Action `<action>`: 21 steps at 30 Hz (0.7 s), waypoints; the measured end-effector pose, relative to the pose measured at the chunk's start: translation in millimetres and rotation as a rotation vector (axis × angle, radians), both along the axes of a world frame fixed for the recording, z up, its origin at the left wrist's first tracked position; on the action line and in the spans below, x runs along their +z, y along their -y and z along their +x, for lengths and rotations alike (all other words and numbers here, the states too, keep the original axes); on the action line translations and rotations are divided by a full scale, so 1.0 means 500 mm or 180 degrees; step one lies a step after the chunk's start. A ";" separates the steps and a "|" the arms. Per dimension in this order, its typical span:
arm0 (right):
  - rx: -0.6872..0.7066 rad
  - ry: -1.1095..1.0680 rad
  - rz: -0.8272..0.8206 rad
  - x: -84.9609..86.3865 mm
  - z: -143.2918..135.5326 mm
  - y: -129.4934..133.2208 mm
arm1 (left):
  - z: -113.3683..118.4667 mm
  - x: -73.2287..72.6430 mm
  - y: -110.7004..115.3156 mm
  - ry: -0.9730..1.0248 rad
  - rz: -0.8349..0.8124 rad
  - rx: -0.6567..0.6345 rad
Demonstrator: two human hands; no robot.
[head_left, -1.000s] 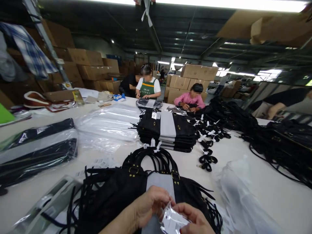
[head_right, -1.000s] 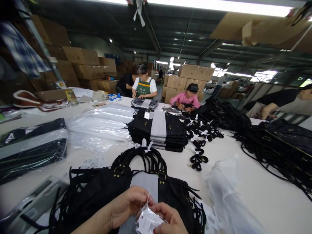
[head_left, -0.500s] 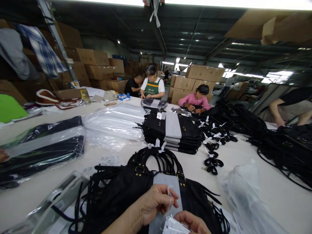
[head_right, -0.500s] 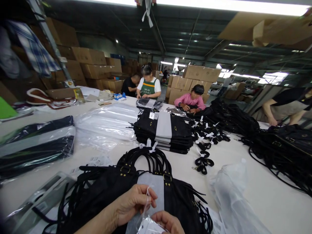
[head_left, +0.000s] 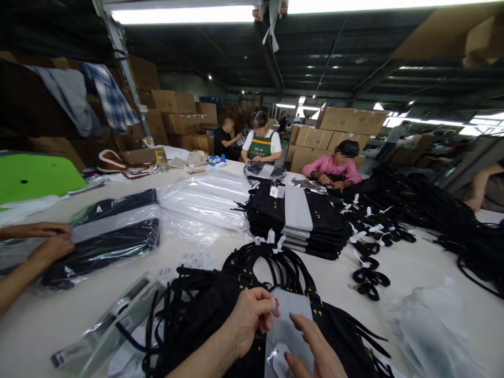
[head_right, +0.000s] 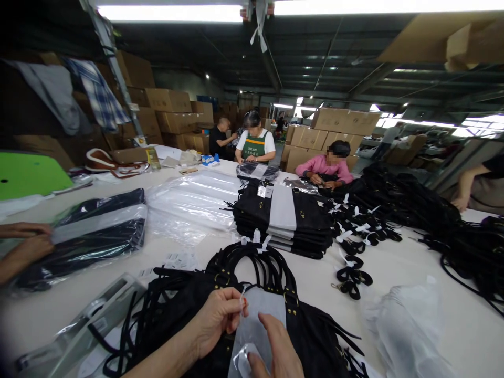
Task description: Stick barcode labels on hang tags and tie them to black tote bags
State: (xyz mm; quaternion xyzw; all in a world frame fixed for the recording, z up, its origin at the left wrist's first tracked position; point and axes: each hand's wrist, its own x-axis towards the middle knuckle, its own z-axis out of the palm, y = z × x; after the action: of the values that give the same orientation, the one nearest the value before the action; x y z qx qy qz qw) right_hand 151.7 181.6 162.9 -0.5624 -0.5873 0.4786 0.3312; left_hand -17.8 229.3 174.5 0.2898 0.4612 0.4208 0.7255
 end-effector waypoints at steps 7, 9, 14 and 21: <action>-0.0610 -0.1853 -0.0667 -0.027 -0.155 -0.052 | -0.016 0.008 -0.001 -0.0766 0.0131 0.0357; -0.0690 -0.1807 -0.0851 -0.036 -0.170 -0.064 | -0.039 0.015 -0.017 -0.1164 0.0218 0.0162; -0.0705 -0.1478 -0.0909 -0.045 -0.162 -0.099 | -0.114 0.015 -0.091 -0.3280 0.1295 -0.0360; -0.0245 -0.0058 -0.0238 -0.026 -0.157 -0.143 | -0.131 -0.040 -0.162 -0.3462 0.0795 -0.0571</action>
State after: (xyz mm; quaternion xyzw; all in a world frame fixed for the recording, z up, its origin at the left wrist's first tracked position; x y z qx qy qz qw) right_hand 73.2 253.0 149.9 -0.5922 -0.5438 0.4923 0.3335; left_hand -83.5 310.3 154.5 0.5866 0.6889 0.1990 0.3765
